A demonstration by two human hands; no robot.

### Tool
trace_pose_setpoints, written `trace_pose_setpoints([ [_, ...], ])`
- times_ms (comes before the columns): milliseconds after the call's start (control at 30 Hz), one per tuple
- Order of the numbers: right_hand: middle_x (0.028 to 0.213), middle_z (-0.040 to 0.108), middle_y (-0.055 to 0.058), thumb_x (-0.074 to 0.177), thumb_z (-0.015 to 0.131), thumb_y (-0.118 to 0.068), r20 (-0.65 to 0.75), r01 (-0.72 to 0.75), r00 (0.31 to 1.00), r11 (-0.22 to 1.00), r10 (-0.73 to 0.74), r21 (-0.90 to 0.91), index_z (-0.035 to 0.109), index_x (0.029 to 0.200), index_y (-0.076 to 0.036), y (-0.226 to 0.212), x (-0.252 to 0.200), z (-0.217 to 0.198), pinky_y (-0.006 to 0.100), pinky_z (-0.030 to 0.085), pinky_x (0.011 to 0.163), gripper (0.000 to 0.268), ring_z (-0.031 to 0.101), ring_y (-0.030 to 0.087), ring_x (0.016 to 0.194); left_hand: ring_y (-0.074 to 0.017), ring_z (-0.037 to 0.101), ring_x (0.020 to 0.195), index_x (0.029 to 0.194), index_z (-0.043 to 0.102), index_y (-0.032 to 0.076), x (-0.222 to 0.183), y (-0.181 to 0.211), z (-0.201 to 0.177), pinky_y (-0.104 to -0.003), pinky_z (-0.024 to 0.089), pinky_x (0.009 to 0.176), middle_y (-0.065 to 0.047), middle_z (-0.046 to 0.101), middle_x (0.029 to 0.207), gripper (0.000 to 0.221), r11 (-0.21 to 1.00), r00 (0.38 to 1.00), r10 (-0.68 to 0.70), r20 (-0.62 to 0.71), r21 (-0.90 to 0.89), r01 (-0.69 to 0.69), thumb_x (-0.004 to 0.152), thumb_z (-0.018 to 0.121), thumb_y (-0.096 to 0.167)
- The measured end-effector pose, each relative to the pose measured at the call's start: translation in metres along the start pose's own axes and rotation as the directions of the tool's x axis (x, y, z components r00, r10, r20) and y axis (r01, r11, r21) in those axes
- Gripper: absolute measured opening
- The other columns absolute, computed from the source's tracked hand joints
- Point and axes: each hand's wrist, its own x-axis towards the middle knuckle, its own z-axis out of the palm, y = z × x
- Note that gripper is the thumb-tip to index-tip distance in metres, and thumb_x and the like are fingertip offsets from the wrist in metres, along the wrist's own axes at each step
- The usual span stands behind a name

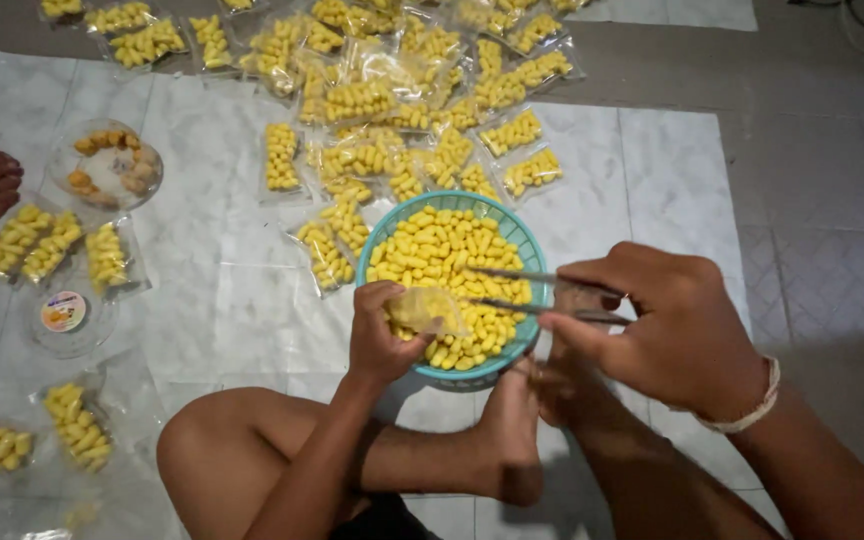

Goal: Packaging small yellow items into plastic bags using tweezers

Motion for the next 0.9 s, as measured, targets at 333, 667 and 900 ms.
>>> trace_pose_setpoints([
  [333, 0.072, 0.074, 0.015, 0.068, 0.095, -0.026, -0.06, -0.511, 0.852, 0.851, 0.52, 0.12, 0.083, 0.092, -0.012, 0.093, -0.02, 0.097, 0.038, 0.056, 0.057, 0.03, 0.072, 0.031, 0.067, -0.0376, 0.068, 0.103, 0.122, 0.053, 0.005, -0.019, -0.005, -0.01, -0.047, 0.057, 0.09, -0.017, 0.062, 0.114, 0.085, 0.994, 0.998, -0.059, -0.009, -0.092, 0.058, 0.061, 0.101, 0.041],
  [667, 0.082, 0.077, 0.014, 0.074, 0.092, -0.034, 0.056, -0.719, 0.695, 0.695, 0.717, 0.021, 0.082, 0.092, -0.019, 0.165, 0.013, 0.155, 0.044, 0.059, 0.072, 0.025, 0.075, 0.037, 0.087, -0.0382, 0.061, 0.107, 0.115, 0.052, -0.001, -0.015, 0.013, -0.027, -0.05, 0.049, 0.104, -0.017, 0.061, 0.113, 0.08, 0.979, 0.975, 0.159, -0.155, 0.15, -0.136, 0.075, 0.088, 0.058],
  [900, 0.081, 0.078, 0.014, 0.074, 0.09, -0.023, 0.14, -0.694, 0.706, 0.718, 0.694, -0.059, 0.083, 0.091, -0.019, 0.143, 0.022, 0.133, 0.047, 0.059, 0.077, 0.019, 0.075, 0.039, 0.09, -0.042, 0.066, 0.109, 0.131, 0.043, -0.003, -0.02, -0.005, -0.024, -0.051, 0.057, 0.091, -0.024, 0.058, 0.121, 0.074, 0.948, 0.898, -0.319, -0.303, -0.09, 0.306, 0.081, 0.086, 0.029],
])
